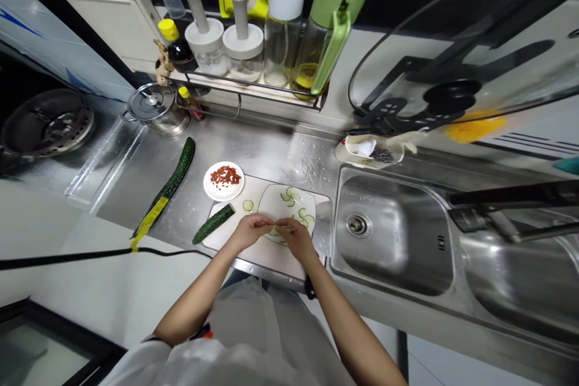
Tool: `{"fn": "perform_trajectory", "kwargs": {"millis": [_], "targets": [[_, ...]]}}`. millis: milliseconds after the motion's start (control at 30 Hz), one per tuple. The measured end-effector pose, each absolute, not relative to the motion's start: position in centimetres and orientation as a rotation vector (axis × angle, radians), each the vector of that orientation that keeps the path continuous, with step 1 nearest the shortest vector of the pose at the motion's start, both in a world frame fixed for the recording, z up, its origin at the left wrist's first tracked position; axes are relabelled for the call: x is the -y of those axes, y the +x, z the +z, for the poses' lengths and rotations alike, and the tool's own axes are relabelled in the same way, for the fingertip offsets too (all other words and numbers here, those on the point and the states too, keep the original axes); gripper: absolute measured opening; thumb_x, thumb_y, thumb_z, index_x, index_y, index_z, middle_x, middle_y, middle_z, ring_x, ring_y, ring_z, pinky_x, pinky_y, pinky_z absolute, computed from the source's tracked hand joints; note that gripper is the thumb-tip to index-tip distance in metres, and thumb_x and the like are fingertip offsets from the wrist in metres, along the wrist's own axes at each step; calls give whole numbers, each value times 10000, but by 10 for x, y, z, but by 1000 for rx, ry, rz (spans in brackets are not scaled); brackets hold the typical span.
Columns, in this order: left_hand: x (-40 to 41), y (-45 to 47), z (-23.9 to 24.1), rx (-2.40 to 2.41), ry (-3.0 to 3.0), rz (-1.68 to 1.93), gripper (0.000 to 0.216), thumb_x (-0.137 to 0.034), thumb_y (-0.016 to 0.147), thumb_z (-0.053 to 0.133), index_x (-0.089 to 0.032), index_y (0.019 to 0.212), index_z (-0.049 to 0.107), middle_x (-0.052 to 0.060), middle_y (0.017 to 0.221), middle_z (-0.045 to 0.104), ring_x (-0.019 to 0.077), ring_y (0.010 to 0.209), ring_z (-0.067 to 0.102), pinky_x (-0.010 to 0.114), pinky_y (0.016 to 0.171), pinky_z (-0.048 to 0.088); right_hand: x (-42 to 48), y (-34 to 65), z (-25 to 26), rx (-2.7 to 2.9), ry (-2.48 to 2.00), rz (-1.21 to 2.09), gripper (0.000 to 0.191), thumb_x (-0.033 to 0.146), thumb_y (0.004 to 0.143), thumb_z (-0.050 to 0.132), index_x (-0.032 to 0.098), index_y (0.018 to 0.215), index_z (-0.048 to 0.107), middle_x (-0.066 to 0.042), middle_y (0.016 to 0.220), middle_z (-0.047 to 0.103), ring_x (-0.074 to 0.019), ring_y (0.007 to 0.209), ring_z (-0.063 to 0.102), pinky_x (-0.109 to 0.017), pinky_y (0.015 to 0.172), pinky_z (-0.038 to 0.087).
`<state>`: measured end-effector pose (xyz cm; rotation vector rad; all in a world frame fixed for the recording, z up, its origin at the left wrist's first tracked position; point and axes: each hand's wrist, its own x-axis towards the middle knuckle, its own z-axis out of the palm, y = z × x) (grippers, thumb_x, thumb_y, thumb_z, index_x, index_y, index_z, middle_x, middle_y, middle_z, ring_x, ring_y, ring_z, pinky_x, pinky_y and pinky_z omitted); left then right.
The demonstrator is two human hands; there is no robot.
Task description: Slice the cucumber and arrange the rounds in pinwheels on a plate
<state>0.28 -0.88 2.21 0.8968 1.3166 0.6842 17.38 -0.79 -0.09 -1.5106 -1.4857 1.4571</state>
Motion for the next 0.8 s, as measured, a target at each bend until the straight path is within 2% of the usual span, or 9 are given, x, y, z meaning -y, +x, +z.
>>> {"fn": "perform_trajectory", "kwargs": {"millis": [67,167,300,433,500,633,700,800], "targets": [[9,5,20,-1285,813,678,323,-378,645,699,-130,852,682,19,700,633,90,606,501,211,584,355,7,175,1,1440,-1489,1510,204,382,756,559,202,784,653,-12,737,633,-148,702,554,-261,626,418],[11,8,13,-1272,643,655,385,-455,644,694,-126,843,670,-5,625,578,68,555,458,193,520,297,8,178,4,1425,-1494,1520,215,390,752,557,196,773,647,-3,718,622,-135,664,536,-243,582,394],[13,13,4,-1234,382,612,449,-548,640,678,-111,726,619,-9,598,543,50,518,438,184,486,264,8,180,8,1464,-1491,1476,209,393,750,573,203,769,659,-10,748,642,-148,709,558,-253,614,401],[13,16,3,-1147,218,507,492,-583,652,663,-106,757,606,33,678,600,65,537,494,189,504,321,7,181,16,1513,-1480,1428,186,387,744,604,214,767,668,-16,769,643,-160,763,566,-273,677,412],[12,16,5,-1088,154,501,469,-551,658,681,-103,783,613,40,673,603,71,544,511,185,502,333,6,182,20,1538,-1466,1420,172,379,742,614,220,769,674,-19,774,645,-166,787,564,-285,710,413],[9,14,6,-1018,84,580,332,-319,623,778,-92,829,649,30,655,596,57,545,511,162,486,329,5,184,24,1574,-1444,1446,168,376,759,599,235,791,685,-26,788,654,-173,802,560,-296,725,414],[6,13,7,-1010,85,611,345,-239,595,795,-90,879,667,30,665,606,52,548,512,159,491,336,4,186,23,1588,-1455,1450,174,377,766,586,235,792,682,-26,784,650,-173,792,558,-291,710,413],[3,12,6,-1056,96,648,398,-211,554,812,-96,912,680,22,650,611,53,550,518,168,514,352,2,187,18,1598,-1474,1433,176,366,765,568,220,766,666,-22,760,635,-168,778,555,-279,686,408]]}}
